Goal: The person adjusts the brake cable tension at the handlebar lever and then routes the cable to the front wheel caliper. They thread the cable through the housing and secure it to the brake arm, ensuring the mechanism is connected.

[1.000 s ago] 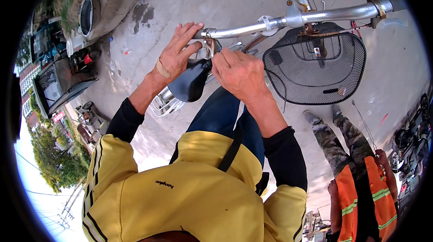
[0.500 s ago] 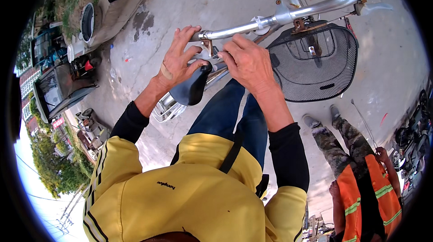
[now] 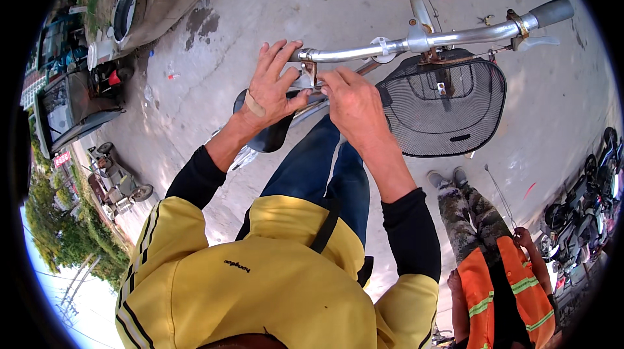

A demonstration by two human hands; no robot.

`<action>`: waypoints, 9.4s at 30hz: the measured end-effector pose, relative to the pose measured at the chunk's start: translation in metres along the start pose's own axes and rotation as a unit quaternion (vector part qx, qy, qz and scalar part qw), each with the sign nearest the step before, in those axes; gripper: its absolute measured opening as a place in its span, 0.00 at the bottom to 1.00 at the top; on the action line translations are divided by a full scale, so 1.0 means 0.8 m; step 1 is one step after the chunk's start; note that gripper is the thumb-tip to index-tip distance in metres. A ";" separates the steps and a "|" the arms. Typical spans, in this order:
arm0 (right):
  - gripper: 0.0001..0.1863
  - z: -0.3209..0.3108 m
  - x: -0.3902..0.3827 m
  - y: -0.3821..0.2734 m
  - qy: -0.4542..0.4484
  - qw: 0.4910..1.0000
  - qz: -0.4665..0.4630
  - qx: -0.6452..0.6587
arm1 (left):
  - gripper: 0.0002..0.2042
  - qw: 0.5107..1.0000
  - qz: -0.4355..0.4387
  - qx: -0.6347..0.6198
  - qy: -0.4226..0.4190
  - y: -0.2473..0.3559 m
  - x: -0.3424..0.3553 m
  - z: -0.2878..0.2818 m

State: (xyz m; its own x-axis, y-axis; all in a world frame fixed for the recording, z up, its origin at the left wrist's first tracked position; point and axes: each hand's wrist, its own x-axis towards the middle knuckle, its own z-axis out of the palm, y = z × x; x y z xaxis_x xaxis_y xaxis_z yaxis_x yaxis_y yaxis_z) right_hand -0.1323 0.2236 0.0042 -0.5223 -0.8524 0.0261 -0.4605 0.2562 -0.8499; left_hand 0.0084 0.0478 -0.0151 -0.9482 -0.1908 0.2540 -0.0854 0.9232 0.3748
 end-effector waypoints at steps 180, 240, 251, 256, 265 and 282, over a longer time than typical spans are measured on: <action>0.07 0.035 -0.014 0.080 0.244 0.936 -0.228 -0.110 | 0.10 0.964 0.195 0.007 0.182 -0.082 -0.026 0.078; 0.06 0.043 -0.010 0.115 0.260 0.911 -0.295 -0.123 | 0.07 0.961 0.205 0.001 0.184 -0.010 -0.014 0.059; 0.08 0.028 -0.029 0.198 0.162 0.964 -0.209 0.034 | 0.06 0.962 0.195 -0.001 0.193 -0.001 -0.004 0.077; 0.12 0.058 -0.091 0.194 0.148 0.967 -0.180 0.100 | 0.08 0.961 0.192 0.059 0.192 -0.002 -0.004 0.096; 0.17 0.124 -0.230 0.241 0.064 0.972 -0.087 0.210 | 0.10 0.931 0.229 0.087 0.272 -0.024 0.009 0.085; 0.07 0.178 -0.475 0.509 0.234 0.952 0.136 -0.145 | 0.10 0.938 0.214 0.054 0.268 -0.025 0.011 0.087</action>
State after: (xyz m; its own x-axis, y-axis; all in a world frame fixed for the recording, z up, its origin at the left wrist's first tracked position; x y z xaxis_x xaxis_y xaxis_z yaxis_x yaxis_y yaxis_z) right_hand -0.0193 0.5868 -0.4267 -0.8822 -0.4567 0.1149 -0.4051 0.6116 -0.6795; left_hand -0.0194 0.0510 -0.0824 -0.6151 0.0912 0.7832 0.2101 0.9763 0.0513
